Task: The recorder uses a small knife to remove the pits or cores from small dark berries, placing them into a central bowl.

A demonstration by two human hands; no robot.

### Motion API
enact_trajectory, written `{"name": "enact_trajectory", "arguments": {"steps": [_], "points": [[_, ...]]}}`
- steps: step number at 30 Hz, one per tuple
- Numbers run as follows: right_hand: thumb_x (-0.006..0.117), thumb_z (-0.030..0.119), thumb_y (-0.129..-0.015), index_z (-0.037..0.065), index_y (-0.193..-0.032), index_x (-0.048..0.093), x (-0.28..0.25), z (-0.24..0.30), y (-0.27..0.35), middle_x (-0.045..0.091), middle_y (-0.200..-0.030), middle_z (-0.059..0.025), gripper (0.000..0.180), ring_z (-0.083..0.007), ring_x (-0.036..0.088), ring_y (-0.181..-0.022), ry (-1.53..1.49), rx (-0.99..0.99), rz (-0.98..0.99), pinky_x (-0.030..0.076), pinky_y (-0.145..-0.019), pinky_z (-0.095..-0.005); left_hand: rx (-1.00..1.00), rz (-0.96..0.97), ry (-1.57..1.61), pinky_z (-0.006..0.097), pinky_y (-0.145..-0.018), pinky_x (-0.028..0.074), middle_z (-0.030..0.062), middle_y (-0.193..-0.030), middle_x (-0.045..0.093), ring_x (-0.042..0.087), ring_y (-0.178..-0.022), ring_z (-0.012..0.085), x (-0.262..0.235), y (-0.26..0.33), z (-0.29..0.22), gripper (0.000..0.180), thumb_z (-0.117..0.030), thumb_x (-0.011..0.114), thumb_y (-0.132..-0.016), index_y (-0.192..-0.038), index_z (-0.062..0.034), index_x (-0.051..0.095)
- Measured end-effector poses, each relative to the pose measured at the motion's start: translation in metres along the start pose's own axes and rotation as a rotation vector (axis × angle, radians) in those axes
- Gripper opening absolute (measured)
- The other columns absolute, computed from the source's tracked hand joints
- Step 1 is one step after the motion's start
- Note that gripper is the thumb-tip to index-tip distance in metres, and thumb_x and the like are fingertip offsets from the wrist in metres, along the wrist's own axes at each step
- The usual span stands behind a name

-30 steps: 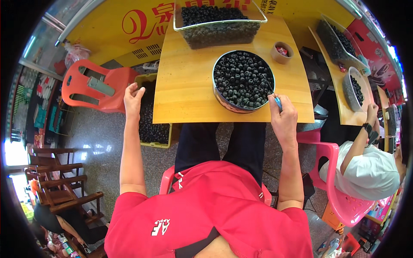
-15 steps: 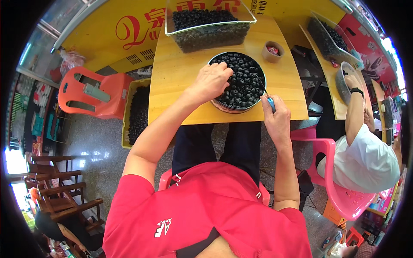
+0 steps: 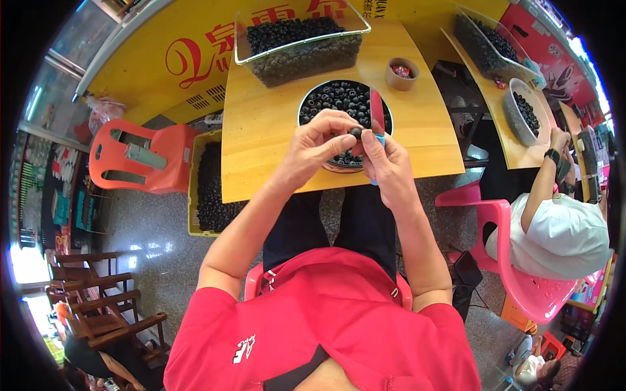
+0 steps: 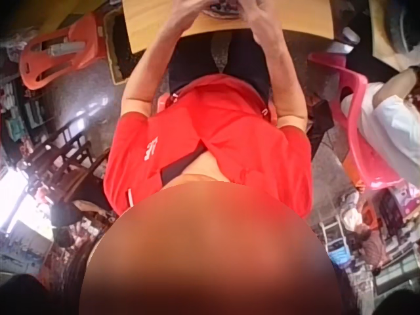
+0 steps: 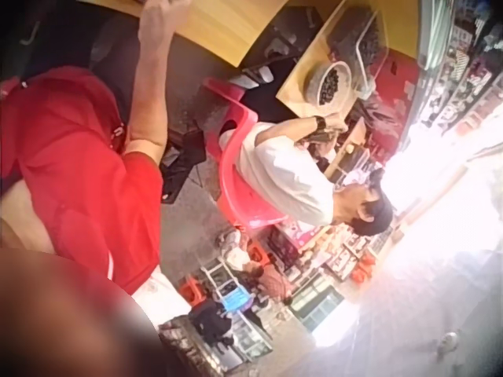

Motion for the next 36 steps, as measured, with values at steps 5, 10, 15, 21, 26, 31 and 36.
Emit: {"name": "enact_trajectory", "arguments": {"steps": [5, 10, 15, 21, 26, 31, 36], "points": [[0.057, 0.031, -0.098, 0.006, -0.092, 0.063, 0.013, 0.002, 0.000, 0.056, -0.071, 0.0035, 0.027, -0.0010, 0.039, -0.051, -0.159, 0.027, 0.073, 0.030, -0.046, -0.0181, 0.067, -0.039, 0.157, 0.027, -0.083, 0.048, 0.0049, -0.112, 0.051, 0.058, -0.094, 0.0126, 0.001, 0.006, 0.000, 0.018, -0.008, 0.064, -0.092, -0.108, -0.0004, 0.063], [0.058, 0.029, -0.098, 0.006, -0.095, 0.064, 0.009, -0.003, 0.001, 0.057, -0.075, 0.0028, 0.024, -0.0012, 0.039, -0.051, -0.191, 0.068, 0.064, 0.030, -0.046, -0.0178, 0.149, -0.064, 0.059, 0.027, -0.079, 0.051, 0.0041, -0.108, 0.047, 0.061, -0.088, 0.0126, 0.002, 0.006, -0.010, 0.016, -0.004, 0.065, -0.091, -0.105, 0.0010, 0.061], [0.063, 0.024, -0.095, 0.005, -0.100, 0.065, 0.005, 0.008, 0.002, 0.057, -0.074, 0.0041, 0.020, -0.0010, 0.039, -0.052, -0.063, 0.005, -0.041, 0.030, -0.046, -0.0179, 0.276, -0.070, -0.579, 0.027, -0.068, 0.051, 0.0071, -0.100, 0.057, 0.061, -0.079, 0.0136, 0.001, 0.008, -0.031, 0.019, 0.000, 0.068, -0.084, -0.101, 0.0006, 0.061], [0.066, 0.019, -0.093, 0.005, -0.106, 0.063, 0.003, 0.007, 0.000, 0.054, -0.070, 0.0061, 0.020, -0.0008, 0.040, -0.052, -0.025, 0.008, -0.051, 0.031, -0.046, -0.0178, 0.215, -0.061, -0.543, 0.027, -0.070, 0.049, 0.0064, -0.099, 0.059, 0.059, -0.079, 0.0128, 0.007, 0.010, -0.029, 0.016, 0.000, 0.068, -0.085, -0.100, 0.0002, 0.063], [0.063, 0.018, -0.094, 0.005, -0.109, 0.060, 0.006, 0.000, 0.000, 0.051, -0.068, 0.0066, 0.020, -0.0006, 0.041, -0.051, -0.168, 0.060, 0.007, 0.033, -0.046, -0.0176, 0.083, -0.120, -0.139, 0.025, -0.081, 0.049, 0.0032, -0.102, 0.057, 0.060, -0.092, 0.0115, 0.001, 0.015, -0.002, 0.014, -0.004, 0.067, -0.089, -0.102, 0.0001, 0.064], [0.060, 0.018, -0.096, 0.005, -0.108, 0.060, 0.010, 0.005, 0.002, 0.049, -0.066, 0.0071, 0.018, -0.0004, 0.041, -0.051, -0.114, 0.069, 0.029, 0.034, -0.046, -0.0175, -0.029, -0.133, 0.198, 0.025, -0.084, 0.048, 0.0002, -0.102, 0.056, 0.059, -0.093, 0.0082, 0.005, 0.021, 0.012, 0.016, -0.011, 0.067, -0.091, -0.104, -0.0020, 0.063], [0.059, 0.018, -0.096, 0.005, -0.108, 0.060, 0.011, 0.004, 0.002, 0.049, -0.066, 0.0071, 0.018, -0.0003, 0.041, -0.051, -0.112, 0.059, 0.041, 0.034, -0.046, -0.0176, -0.122, -0.168, 0.269, 0.025, -0.084, 0.048, -0.0005, -0.102, 0.056, 0.058, -0.094, 0.0082, 0.008, 0.028, 0.023, 0.016, -0.012, 0.064, -0.093, -0.106, -0.0033, 0.060]]}}
Point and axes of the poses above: each hand's wrist, its own y-axis away from the middle knuckle, its own x-axis out of the palm, z = x × y, the point moved 10 cm from there along -y, towards the middle knuckle
